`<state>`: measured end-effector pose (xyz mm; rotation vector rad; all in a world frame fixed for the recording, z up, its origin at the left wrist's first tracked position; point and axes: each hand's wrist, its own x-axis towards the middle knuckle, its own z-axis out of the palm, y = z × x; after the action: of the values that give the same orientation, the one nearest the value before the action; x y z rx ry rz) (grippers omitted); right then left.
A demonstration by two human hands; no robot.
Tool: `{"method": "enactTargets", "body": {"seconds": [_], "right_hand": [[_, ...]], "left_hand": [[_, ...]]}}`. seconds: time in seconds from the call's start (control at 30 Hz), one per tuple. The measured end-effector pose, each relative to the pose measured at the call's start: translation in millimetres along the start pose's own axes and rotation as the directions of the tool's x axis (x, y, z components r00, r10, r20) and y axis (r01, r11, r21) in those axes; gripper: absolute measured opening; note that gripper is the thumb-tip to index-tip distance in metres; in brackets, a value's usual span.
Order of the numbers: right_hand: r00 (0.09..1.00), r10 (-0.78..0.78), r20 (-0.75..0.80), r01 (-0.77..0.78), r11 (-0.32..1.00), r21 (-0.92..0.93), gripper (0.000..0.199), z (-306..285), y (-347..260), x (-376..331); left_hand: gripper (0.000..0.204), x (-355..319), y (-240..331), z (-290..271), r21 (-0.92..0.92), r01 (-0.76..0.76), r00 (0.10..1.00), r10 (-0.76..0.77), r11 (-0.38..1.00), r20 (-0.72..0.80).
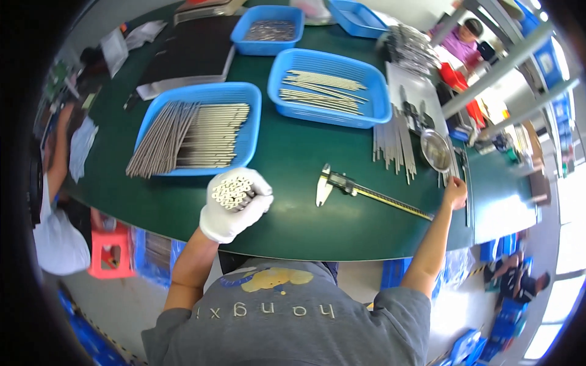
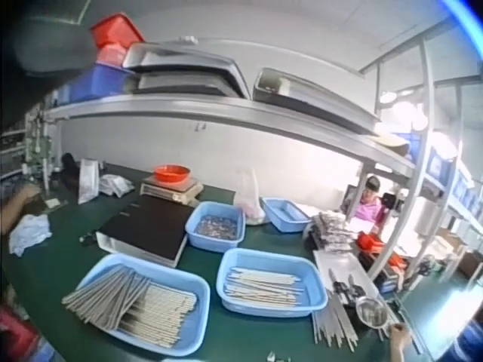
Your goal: Inspecting, sorting, and measuring small metal rods using a digital caliper at a manufacturing workbench.
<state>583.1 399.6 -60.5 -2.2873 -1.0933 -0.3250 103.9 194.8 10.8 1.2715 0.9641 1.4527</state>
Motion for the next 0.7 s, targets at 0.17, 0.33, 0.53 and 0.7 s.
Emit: {"method": "enactTargets", "body": {"seconds": [0.17,0.33,0.53,0.7], "right_hand": [[0.955,-0.287,-0.071,0.243,0.623,0.743,0.022,-13,-54,-8],[0.315,-0.914,-0.256,0.655,0.015,0.756,0.025,-151,-192,-149],[-0.101,-0.941,-0.323,0.552,-0.323,0.769,0.029,-188,-235,-213],[-0.099,-0.932,-0.35,0.463,-0.354,0.813,0.03,-186,-243,-220]], "left_hand": [[0.012,-2,-5,6,0.014,-0.052,0.998,0.053,0.999,-0.033],[0.013,-4,-6,4,0.037,-0.009,1.0,0.009,0.999,-0.004],[0.015,-1,-5,6,0.119,-0.075,0.997,0.077,0.99,-0.012],[0.021,-1,-8,4,0.129,-0.137,0.991,0.135,0.982,0.021]]}}
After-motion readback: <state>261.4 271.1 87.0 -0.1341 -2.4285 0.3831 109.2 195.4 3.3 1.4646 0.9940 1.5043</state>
